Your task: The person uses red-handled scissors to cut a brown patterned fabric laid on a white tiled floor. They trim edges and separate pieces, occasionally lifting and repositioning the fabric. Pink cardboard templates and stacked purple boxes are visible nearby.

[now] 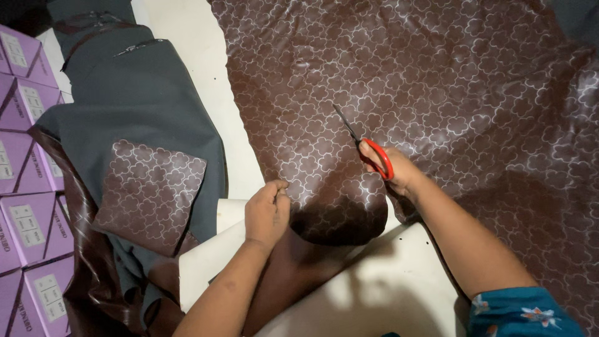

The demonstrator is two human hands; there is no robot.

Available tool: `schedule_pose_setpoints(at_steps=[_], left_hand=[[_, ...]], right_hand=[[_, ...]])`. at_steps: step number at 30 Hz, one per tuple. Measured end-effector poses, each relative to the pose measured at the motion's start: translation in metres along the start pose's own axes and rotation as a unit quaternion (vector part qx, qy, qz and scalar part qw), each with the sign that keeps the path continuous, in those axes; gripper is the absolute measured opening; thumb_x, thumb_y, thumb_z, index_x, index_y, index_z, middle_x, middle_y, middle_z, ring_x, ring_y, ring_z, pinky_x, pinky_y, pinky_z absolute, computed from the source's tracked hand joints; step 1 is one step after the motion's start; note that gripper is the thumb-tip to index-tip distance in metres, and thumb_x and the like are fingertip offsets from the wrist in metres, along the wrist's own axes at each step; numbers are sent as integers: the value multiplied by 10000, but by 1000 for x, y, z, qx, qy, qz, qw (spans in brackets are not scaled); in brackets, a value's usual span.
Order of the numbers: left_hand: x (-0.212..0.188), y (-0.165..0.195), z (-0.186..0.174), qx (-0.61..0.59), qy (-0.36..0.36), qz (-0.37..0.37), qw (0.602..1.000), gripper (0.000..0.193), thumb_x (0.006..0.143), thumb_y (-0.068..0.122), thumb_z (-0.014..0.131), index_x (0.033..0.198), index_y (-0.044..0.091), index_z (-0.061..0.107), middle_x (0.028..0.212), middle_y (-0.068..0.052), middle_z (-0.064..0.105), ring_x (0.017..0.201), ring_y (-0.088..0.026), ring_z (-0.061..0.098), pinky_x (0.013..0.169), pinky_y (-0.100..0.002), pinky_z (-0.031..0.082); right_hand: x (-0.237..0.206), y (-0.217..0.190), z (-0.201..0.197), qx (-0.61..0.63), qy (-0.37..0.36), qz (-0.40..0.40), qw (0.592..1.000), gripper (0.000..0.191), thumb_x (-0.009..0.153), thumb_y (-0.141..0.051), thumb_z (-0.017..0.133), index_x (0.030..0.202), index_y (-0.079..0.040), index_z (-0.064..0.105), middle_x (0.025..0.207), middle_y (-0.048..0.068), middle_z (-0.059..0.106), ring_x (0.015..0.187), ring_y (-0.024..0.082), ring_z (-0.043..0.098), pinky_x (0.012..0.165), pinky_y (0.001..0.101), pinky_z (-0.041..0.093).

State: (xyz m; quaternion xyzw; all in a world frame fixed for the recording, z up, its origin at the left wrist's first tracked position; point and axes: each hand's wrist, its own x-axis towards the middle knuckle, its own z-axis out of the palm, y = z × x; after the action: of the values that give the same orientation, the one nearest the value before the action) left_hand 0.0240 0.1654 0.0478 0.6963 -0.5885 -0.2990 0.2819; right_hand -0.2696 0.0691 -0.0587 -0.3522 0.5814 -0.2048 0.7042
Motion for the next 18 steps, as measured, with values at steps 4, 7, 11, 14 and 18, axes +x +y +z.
schedule_pose_setpoints(at_steps=[4,7,11,14,18], left_hand=[[-1,0,0,-14,2,-8,1000,205,921,108,587,1066,55,722,935,-164,755,810,-296,733,763,-370,575],[-2,-1,0,-25,15,14,999,192,920,98,597,1064,53,715,948,-162,753,809,-289,734,752,-362,576],[-2,-4,1,-18,10,3,1000,177,930,97,601,1056,58,720,914,-159,750,783,-287,731,743,-360,575],[-2,-6,2,-36,14,12,999,172,930,90,597,1045,48,718,917,-155,756,781,-275,734,748,-354,577],[-3,-8,2,-57,11,-9,998,165,931,79,598,1037,32,715,894,-152,760,748,-249,723,726,-339,570]], right_hand=[[0,1,6,23,2,-15,1000,536,874,-629,678,809,-97,676,708,-18,545,687,116,449,713,275,365],[-3,2,10,14,15,-19,1000,537,894,-619,672,766,-98,638,695,-9,527,673,117,440,681,278,363],[-10,2,15,8,28,-12,1000,541,891,-616,667,714,-109,599,688,-19,505,665,115,430,636,299,355],[-9,-6,16,9,22,4,1000,574,876,-657,661,712,-111,588,686,-12,497,658,133,421,625,320,340],[3,-22,16,-25,39,98,994,676,818,-781,634,787,-110,559,689,13,490,665,187,447,648,383,375]])
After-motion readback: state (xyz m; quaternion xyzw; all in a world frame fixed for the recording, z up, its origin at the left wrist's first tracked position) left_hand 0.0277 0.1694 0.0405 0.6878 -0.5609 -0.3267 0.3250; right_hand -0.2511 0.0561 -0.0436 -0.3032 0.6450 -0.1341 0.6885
